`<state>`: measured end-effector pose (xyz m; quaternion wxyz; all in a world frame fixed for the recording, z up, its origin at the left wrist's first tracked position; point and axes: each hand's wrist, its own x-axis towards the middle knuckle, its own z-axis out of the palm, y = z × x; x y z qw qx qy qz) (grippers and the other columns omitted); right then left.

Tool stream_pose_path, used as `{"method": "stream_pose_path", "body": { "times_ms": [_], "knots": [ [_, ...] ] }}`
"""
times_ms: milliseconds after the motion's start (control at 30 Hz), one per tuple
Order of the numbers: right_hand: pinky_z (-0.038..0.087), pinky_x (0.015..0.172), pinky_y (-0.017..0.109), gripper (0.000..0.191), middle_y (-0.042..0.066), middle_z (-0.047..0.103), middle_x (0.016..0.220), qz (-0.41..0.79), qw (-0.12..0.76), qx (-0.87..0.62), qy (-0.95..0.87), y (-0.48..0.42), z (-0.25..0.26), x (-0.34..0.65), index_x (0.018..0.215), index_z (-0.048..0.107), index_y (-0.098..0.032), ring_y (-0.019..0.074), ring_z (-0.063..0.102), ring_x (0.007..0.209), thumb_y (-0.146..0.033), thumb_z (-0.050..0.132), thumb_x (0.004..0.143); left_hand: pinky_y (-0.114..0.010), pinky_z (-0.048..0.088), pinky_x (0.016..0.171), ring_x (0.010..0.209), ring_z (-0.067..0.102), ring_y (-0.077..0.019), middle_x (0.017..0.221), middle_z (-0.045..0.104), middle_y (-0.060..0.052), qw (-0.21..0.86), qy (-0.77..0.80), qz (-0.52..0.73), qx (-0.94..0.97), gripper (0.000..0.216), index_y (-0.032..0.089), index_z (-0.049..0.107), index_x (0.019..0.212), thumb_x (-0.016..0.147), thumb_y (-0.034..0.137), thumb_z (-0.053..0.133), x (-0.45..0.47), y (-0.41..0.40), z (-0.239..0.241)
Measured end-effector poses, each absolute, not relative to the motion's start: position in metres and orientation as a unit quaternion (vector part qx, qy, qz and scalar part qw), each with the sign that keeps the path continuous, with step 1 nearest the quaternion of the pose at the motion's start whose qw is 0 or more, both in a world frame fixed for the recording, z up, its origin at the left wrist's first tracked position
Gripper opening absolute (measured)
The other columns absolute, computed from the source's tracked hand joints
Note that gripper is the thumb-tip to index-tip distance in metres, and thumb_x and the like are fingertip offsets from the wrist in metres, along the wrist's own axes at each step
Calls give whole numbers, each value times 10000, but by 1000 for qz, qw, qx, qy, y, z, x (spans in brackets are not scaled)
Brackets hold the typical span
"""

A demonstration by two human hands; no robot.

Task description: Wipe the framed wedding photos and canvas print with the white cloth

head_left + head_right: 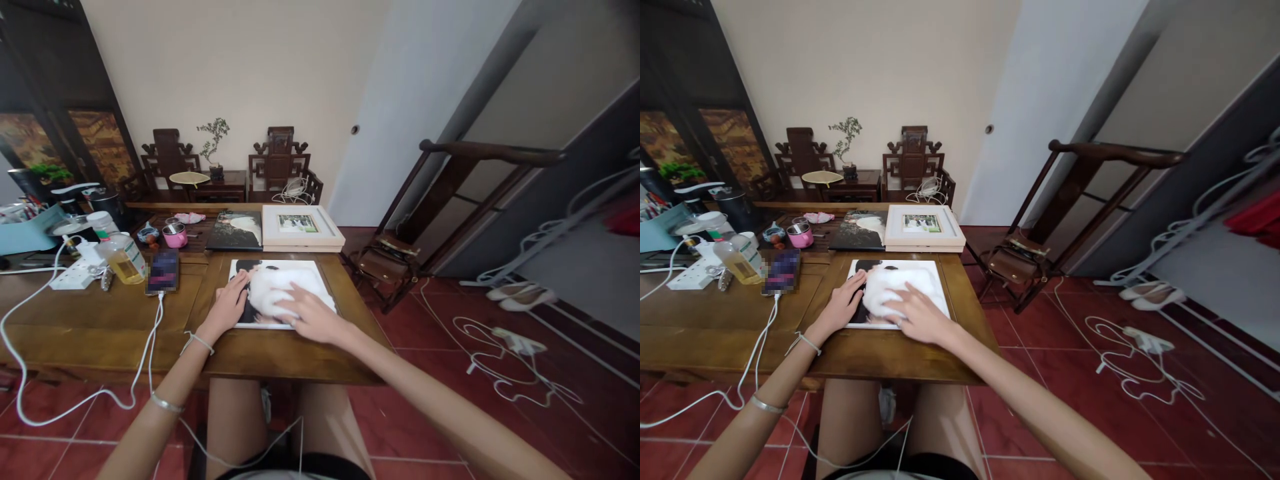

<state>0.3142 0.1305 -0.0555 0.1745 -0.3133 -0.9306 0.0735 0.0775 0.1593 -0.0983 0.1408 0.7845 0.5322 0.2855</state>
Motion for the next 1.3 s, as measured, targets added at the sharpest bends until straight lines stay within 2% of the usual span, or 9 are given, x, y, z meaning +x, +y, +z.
{"method": "stream_pose_path", "body": {
  "times_ms": [233,367,500,633,767,933,1067,1167,1300],
  "knots": [
    [387,924,391,294,113,714,994,38,175,-402,-898,219,-49,286,1103,660,-159,259,618,956,-163,437,912,-476,287,1161,1405,366,-223,1494,424,-117,152,519,311,782,442,164,505,1356,935,210,379,75,162,-101],
    [366,965,421,279,116,692,1097,39,184,-392,-901,208,-48,281,1056,675,-174,257,619,997,-149,443,903,-452,289,1170,1391,390,-225,1485,436,-117,166,520,332,769,465,150,504,1359,904,210,431,73,164,-101],
    [267,1085,522,292,161,581,1331,61,183,-332,-923,157,-52,292,1117,671,-173,282,525,1227,-182,449,928,-402,294,1177,1361,436,-215,1449,480,-136,175,518,354,758,457,97,544,1320,895,206,418,74,167,-99],
    [196,1138,553,281,196,568,1339,101,171,-282,-939,99,-56,309,1093,686,-163,266,418,1345,-154,494,888,-391,321,1169,1325,483,-202,1411,531,-108,158,512,374,757,429,127,591,1273,914,190,365,76,166,-100],
    [195,1153,531,260,185,588,1318,114,170,-260,-944,79,-55,317,1060,692,-167,252,429,1337,-151,514,872,-431,322,1165,1357,443,-213,1438,505,-82,144,510,365,765,426,172,574,1292,914,170,378,77,165,-102],
    [293,1097,505,295,130,583,1336,77,183,-307,-931,130,-52,309,1129,671,-190,268,509,1238,-209,444,941,-453,314,1163,1379,410,-219,1464,473,-88,146,525,339,767,445,175,545,1324,913,159,375,75,167,-106],
    [387,973,423,287,118,689,1116,48,168,-372,-912,193,-47,292,1124,658,-173,264,597,1031,-207,452,926,-455,314,1162,1379,410,-220,1459,476,-104,144,523,339,769,447,152,544,1326,917,171,365,74,168,-106],
    [406,902,397,290,120,705,982,43,163,-397,-902,220,-45,280,1072,662,-157,259,620,921,-151,426,903,-452,314,1162,1375,417,-217,1456,478,-113,144,515,336,775,442,143,551,1318,921,184,360,72,169,-106],
    [340,991,457,330,174,624,1226,31,162,-387,-907,208,-49,274,1137,639,-160,279,573,1106,-121,428,887,-450,312,1162,1377,413,-212,1461,474,-105,145,516,336,774,441,160,548,1321,924,184,358,72,169,-107]
  ]
}}
